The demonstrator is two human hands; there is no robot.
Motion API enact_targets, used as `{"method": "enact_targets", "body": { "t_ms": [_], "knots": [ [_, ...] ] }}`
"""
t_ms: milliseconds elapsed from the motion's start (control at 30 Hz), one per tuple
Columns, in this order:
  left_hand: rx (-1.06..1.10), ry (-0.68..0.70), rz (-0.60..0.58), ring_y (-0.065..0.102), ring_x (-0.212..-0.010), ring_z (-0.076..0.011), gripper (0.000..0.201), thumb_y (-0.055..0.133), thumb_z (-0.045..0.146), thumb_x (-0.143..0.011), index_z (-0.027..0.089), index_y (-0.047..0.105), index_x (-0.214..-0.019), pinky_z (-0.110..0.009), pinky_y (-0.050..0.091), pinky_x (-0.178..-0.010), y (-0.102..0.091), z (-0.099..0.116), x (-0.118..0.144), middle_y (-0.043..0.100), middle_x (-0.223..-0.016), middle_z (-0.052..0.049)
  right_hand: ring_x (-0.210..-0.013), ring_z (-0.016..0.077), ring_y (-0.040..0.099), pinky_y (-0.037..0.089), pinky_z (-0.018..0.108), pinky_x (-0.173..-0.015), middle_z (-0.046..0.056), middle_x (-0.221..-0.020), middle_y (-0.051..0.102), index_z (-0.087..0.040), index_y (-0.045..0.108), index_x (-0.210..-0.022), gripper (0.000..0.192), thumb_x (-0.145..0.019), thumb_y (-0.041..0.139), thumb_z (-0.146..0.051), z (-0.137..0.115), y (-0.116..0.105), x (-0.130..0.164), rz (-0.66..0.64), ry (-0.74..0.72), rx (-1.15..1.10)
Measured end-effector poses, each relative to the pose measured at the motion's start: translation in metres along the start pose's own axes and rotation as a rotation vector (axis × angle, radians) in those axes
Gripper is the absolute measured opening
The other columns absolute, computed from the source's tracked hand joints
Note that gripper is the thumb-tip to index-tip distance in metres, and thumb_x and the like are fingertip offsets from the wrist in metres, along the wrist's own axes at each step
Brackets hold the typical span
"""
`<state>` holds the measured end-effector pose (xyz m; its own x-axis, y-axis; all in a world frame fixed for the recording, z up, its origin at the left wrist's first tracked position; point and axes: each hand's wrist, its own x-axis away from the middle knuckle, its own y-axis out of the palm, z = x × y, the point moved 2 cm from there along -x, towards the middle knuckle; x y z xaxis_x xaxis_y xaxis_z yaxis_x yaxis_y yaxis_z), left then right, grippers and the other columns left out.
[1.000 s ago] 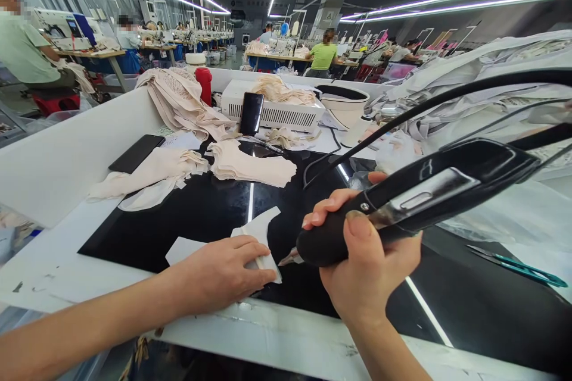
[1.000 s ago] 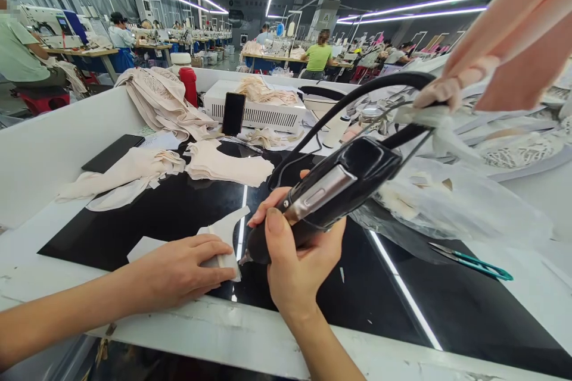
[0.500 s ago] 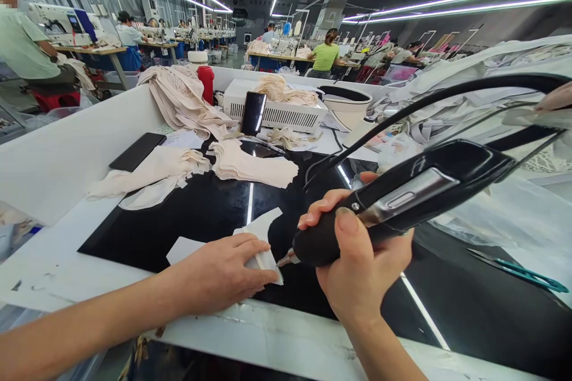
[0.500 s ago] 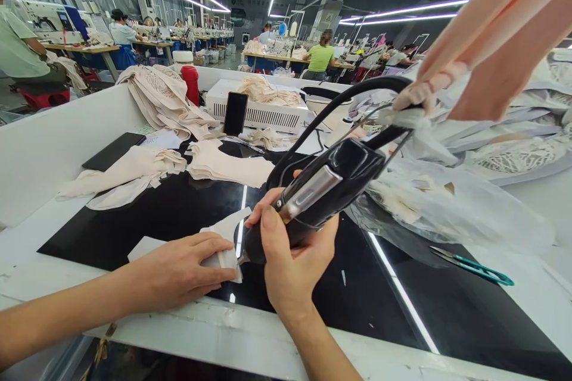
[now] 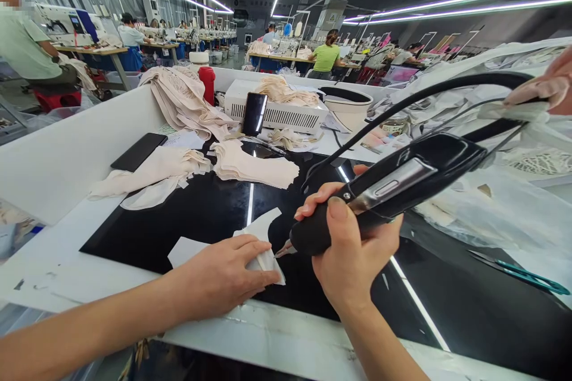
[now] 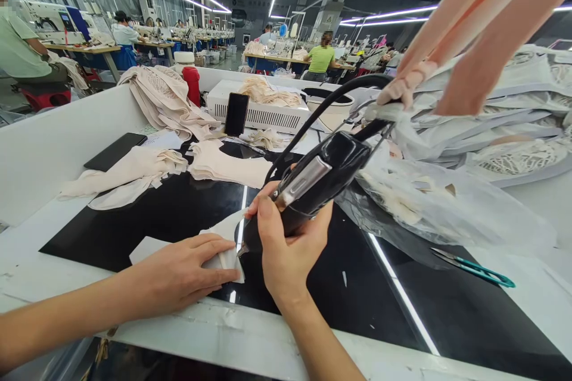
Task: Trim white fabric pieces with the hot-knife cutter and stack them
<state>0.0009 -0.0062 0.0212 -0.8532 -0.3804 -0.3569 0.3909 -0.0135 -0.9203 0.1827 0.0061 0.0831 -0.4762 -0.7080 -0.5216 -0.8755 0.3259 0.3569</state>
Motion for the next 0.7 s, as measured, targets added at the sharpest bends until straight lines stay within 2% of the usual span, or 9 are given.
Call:
{"method": "enact_targets", "body": {
  "t_ms": [100,267,400,567,700],
  "knots": [
    [-0.069,-0.029,0.031,0.069,-0.132,-0.0299,0.04,0.063,0.006,-0.103,0.021,0.071,-0.139,-0.042,0.059,-0.112,0.004,0.014,0.004,0.069,-0.144,-0.02,-0.057,0.0133,0.065,0.059,0.03,-0.056,-0.007,-0.079,0.071,-0.028,0.064,-0.111,0.036,-0.085,0.088,-0.036,-0.004,-0.002,0.002,-0.025,-0.004,0.001],
    [-0.121,-0.068,0.124,0.073,-0.124,-0.0268,0.026,0.065,0.031,-0.111,0.017,0.071,-0.133,-0.037,0.061,-0.109,0.004,0.03,0.008,0.075,-0.136,-0.017,-0.054,0.015,0.066,0.059,0.031,-0.052,-0.007,-0.078,0.071,-0.029,0.065,-0.12,0.045,-0.084,0.091,-0.039,-0.011,-0.006,0.009,-0.018,-0.009,-0.012],
    [-0.132,-0.033,0.129,0.075,-0.119,-0.0258,0.028,0.068,0.036,-0.111,0.014,0.072,-0.128,-0.037,0.061,-0.11,-0.001,0.021,0.006,0.077,-0.13,-0.015,-0.055,0.0153,0.067,0.059,0.031,-0.052,-0.006,-0.078,0.072,-0.029,0.066,-0.121,0.048,-0.083,0.093,-0.04,-0.011,-0.007,0.012,-0.011,0.004,-0.033],
    [-0.111,-0.035,0.073,0.074,-0.124,-0.0278,0.028,0.073,0.033,-0.107,0.019,0.072,-0.131,-0.041,0.062,-0.11,-0.005,0.009,0.007,0.075,-0.134,-0.015,-0.057,0.0143,0.068,0.059,0.029,-0.054,-0.007,-0.08,0.073,-0.03,0.067,-0.123,0.049,-0.084,0.094,-0.04,-0.01,-0.008,0.012,-0.027,0.01,-0.051],
    [-0.079,-0.028,0.078,0.074,-0.124,-0.0297,0.03,0.076,0.033,-0.105,0.019,0.072,-0.132,-0.042,0.063,-0.11,-0.004,0.008,0.008,0.073,-0.136,-0.016,-0.058,0.0142,0.068,0.06,0.029,-0.055,-0.007,-0.08,0.074,-0.03,0.067,-0.123,0.05,-0.083,0.095,-0.039,-0.01,-0.008,0.012,-0.029,0.018,-0.07]
  ]
}}
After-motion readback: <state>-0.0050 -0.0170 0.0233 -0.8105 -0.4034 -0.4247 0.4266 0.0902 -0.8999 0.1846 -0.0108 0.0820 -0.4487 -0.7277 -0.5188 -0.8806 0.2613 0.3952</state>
